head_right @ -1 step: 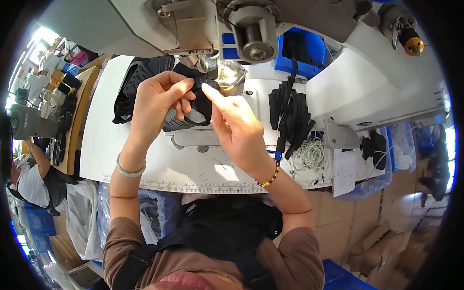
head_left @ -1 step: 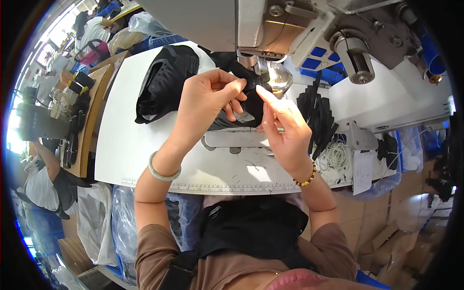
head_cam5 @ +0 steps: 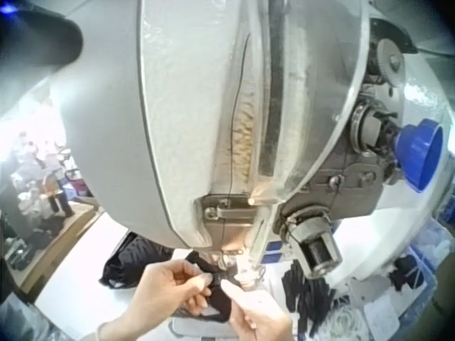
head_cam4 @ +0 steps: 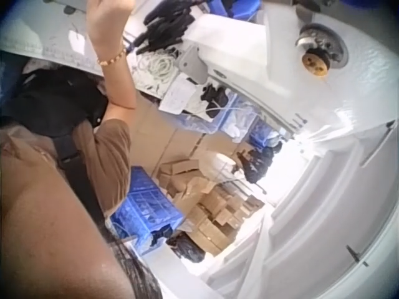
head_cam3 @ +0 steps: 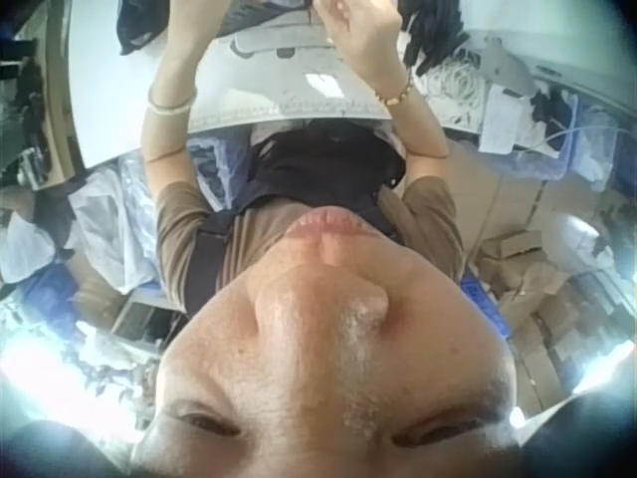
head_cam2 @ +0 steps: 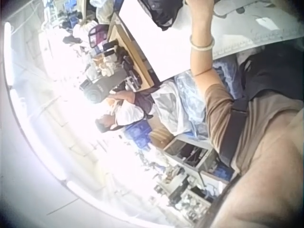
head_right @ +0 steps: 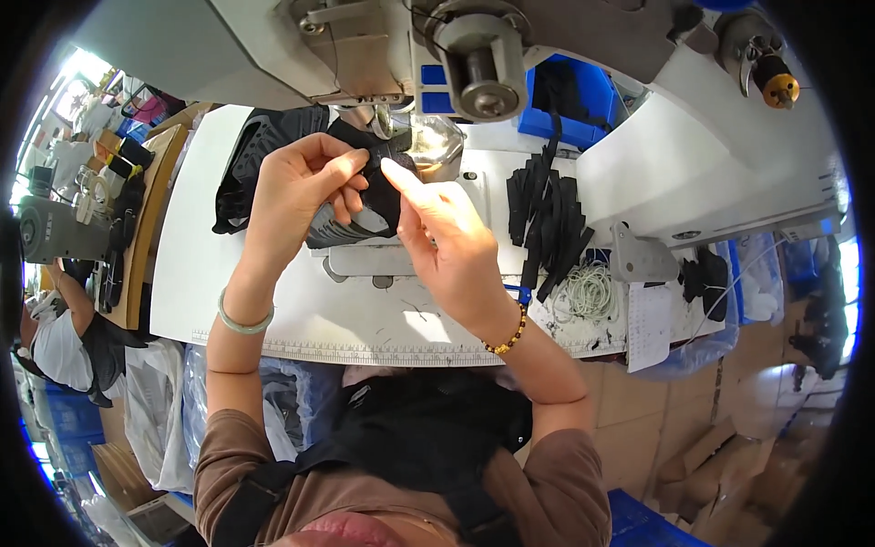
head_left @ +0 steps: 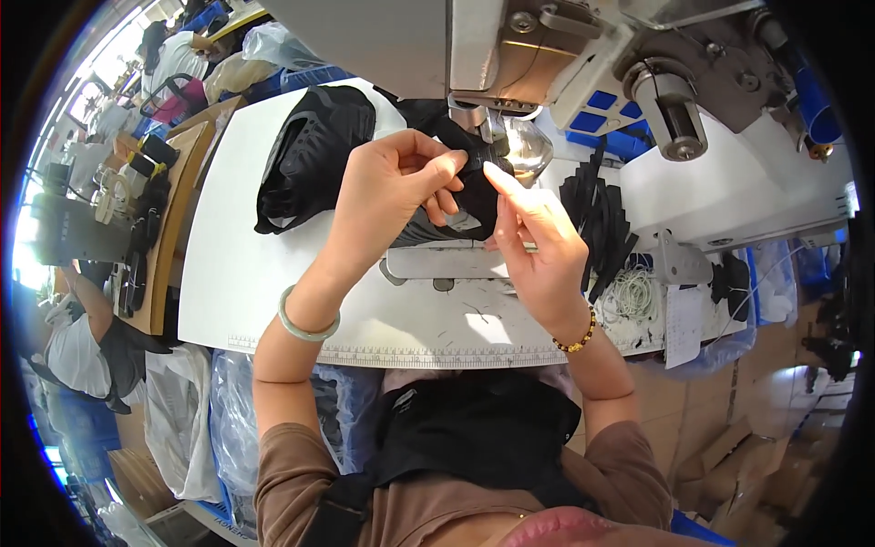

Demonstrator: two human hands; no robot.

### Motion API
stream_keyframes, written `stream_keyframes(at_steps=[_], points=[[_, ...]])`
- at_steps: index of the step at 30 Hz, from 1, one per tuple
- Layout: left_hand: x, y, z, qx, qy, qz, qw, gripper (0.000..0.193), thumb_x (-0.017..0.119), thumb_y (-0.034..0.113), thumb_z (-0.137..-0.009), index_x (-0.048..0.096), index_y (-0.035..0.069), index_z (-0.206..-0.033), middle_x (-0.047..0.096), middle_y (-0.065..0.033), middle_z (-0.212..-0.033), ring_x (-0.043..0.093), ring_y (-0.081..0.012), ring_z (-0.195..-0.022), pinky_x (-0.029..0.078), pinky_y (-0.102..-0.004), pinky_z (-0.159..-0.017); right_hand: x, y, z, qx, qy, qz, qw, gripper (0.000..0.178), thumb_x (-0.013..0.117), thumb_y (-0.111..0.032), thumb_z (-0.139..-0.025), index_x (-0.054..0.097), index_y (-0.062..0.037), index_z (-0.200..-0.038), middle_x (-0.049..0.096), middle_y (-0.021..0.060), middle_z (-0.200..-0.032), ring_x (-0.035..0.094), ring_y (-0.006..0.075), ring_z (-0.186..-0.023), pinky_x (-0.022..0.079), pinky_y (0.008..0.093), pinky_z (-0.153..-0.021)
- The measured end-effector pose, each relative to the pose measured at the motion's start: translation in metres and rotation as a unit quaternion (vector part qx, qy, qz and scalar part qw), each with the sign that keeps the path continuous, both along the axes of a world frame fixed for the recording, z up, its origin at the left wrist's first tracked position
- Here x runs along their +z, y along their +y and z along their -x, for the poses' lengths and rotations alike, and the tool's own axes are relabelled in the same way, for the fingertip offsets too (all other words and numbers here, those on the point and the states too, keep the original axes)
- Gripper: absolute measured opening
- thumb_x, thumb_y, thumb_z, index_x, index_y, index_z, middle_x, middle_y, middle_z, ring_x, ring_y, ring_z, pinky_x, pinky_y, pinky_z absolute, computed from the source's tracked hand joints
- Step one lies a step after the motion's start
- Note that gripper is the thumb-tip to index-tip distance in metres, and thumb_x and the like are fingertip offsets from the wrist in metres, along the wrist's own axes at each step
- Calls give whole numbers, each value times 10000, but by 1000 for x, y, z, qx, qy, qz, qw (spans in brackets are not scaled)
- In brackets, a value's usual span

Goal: Stitching various components of a shoe using an industrial sewing machine.

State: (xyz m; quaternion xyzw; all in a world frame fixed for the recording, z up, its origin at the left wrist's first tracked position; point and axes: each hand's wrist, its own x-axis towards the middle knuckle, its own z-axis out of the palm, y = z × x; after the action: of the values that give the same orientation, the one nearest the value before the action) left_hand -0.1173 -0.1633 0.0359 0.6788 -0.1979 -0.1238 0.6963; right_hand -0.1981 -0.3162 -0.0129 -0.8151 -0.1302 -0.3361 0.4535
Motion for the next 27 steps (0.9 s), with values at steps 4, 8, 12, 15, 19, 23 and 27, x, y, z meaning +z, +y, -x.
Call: stream_keyframes(at_steps=[4, 8, 12, 15, 19, 23, 27], points=[[0, 2, -5, -22, -51, -47, 997, 192, 638, 160, -838, 583, -20, -801, 588, -50, -679, 548, -78, -539, 441, -185, -487, -2, 0, -1, 4, -16, -9, 1000, 409, 593, 46, -813, 568, -77, -1202, 552, 66, -805, 529, 124, -642, 471, 228, -572], [5, 5, -9, -65, -48, -63, 995, 203, 651, 165, -834, 584, -13, -765, 571, -25, -641, 529, -61, -541, 420, -177, -492, -1, -1, 0, 19, -4, -32, 999, 419, 587, 53, -811, 566, -84, -1207, 557, 71, -814, 533, 127, -645, 471, 229, -574], [6, 6, -16, -75, -17, -55, 996, 202, 648, 152, -838, 585, -9, -734, 560, -20, -608, 515, -51, -518, 410, -172, -472, -1, -2, 0, 21, -5, -28, 999, 436, 583, 61, -807, 561, -91, -1215, 554, 71, -815, 533, 125, -646, 470, 226, -582], [8, 9, -19, -86, 1, -58, 995, 222, 663, 168, -827, 622, -40, -760, 562, -24, -596, 526, -61, -510, 422, -178, -491, 0, -1, 0, 28, -5, -31, 999, 444, 588, 63, -803, 559, -91, -1218, 547, 70, -811, 522, 125, -640, 466, 228, -587], [12, 9, -20, -100, 8, -61, 993, 225, 658, 167, -830, 618, -37, -743, 565, -27, -587, 521, -62, -493, 418, -175, -478, 1, -2, 1, 23, 3, -15, 1000, 451, 590, 68, -798, 558, -90, -1219, 537, 67, -805, 512, 126, -637, 463, 230, -592], [8, 7, -23, -102, 16, -48, 994, 218, 659, 165, -825, 611, -30, -740, 558, -25, -578, 512, -57, -487, 403, -166, -451, 2, -1, 2, 23, 2, -21, 999, 461, 589, 74, -788, 556, -88, -1218, 526, 66, -798, 503, 129, -635, 462, 234, -594], [16, 1, -20, -87, 34, -57, 994, 196, 660, 147, -816, 605, -30, -749, 544, -19, -573, 491, -48, -471, 387, -167, -427, 7, -1, 3, 15, 17, -23, 999, 479, 593, 66, -779, 537, -87, -1229, 531, 69, -810, 520, 140, -636, 470, 247, -595]])
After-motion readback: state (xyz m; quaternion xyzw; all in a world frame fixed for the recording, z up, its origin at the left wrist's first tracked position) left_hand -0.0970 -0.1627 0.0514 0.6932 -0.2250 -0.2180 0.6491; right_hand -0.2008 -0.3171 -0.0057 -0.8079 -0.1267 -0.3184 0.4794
